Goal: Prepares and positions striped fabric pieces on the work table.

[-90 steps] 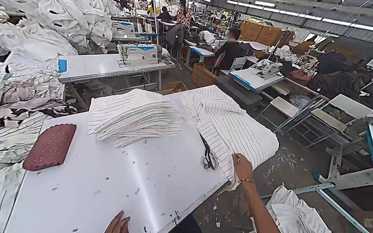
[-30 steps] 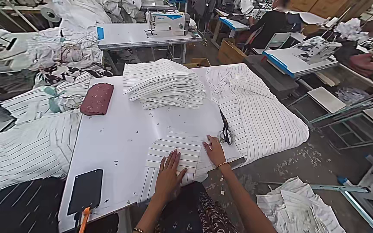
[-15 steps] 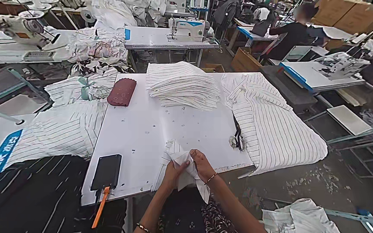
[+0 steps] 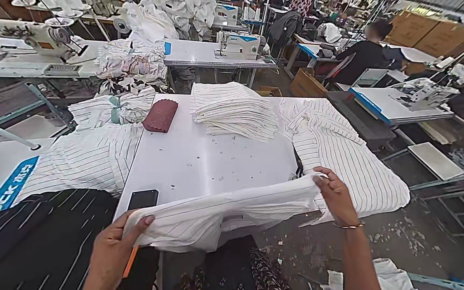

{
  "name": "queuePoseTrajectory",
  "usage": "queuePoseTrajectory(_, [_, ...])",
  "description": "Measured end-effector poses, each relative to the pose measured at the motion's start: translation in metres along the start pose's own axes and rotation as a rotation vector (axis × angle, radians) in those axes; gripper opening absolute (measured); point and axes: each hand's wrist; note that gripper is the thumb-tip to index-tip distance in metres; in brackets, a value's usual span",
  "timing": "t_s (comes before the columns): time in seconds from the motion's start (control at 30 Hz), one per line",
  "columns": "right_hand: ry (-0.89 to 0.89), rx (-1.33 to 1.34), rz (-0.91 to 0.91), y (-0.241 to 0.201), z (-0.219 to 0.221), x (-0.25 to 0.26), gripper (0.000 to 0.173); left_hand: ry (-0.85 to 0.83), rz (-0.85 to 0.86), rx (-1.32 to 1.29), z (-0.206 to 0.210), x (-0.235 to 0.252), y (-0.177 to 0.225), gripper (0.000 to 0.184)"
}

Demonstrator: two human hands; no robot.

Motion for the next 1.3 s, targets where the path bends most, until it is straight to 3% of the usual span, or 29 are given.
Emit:
queuePoseTrajectory(0.1, [-0.094, 0.097, -0.149, -0.037, -0.036, 0.015, 0.026, -0.082, 0.11, -0.073, -0.02, 0.003, 0.029, 0.02])
queuePoseTrajectory(0.2, [-0.205, -0.174, -0.163, -0.048, -0.044, 0.045, 0.031, -0.188, 0.15, 0.1, -0.03, 0.032, 0.032, 0.007])
queuePoseTrajectory(0.27, [-0.296, -0.408, -0.111, -0.025, -0.029, 0.076, 0.033, -0.188, 0.051, 0.337, -0.023, 0.067, 0.024, 0.013])
queuePoseTrajectory(0.37, [-0.342, -0.562, 0.013, 0.028, 0.015, 0.124, 0.031, -0.142, -0.072, 0.489, 0.003, 0.133, -0.006, 0.022])
queuePoseTrajectory(0.47, [-0.254, -0.628, 0.089, 0.076, 0.059, 0.163, 0.026, 0.01, -0.062, 0.571, 0.038, 0.18, -0.034, 0.027])
queuePoseTrajectory(0.53, [-0.181, -0.749, 0.082, 0.098, 0.088, 0.17, 0.028, 0.086, 0.003, 0.704, 0.071, 0.184, -0.049, 0.032])
queuePoseTrajectory(0.63, [-0.28, -0.795, -0.089, 0.119, 0.139, 0.123, 0.047, -0.102, 0.153, 0.835, 0.134, 0.136, -0.073, 0.056])
queuePoseTrajectory(0.73, [-0.648, -0.771, -0.253, 0.135, 0.18, 0.035, 0.049, -0.421, 0.182, 0.893, 0.172, 0.075, -0.115, 0.063])
queuePoseTrajectory(0.8, [-0.788, -0.854, -0.205, 0.151, 0.173, 0.001, 0.056, -0.369, 0.237, 0.996, 0.165, 0.059, -0.143, 0.067])
queuePoseTrajectory(0.9, [-0.659, -0.974, -0.115, 0.172, 0.134, 0.01, 0.07, -0.167, 0.236, 1.054, 0.123, 0.073, -0.156, 0.078])
queuePoseTrajectory(1.0, [-0.606, -1.069, -0.08, 0.186, 0.106, 0.036, 0.077, -0.104, 0.208, 1.135, 0.1, 0.1, -0.156, 0.087])
queuePoseTrajectory(1.2, [-0.595, -1.103, -0.021, 0.205, 0.115, 0.123, 0.08, -0.167, 0.108, 1.148, 0.132, 0.189, -0.138, 0.094])
queuePoseTrajectory(1.3, [-0.57, -1.111, 0.105, 0.186, 0.133, 0.132, 0.082, -0.243, 0.113, 1.129, 0.152, 0.191, -0.118, 0.086])
Point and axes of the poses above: each hand's wrist, its own x-axis towards the middle knuckle, its own z-axis out of the palm, y = z × x, and after that the axes turned 6 degrees about -z, right-handed
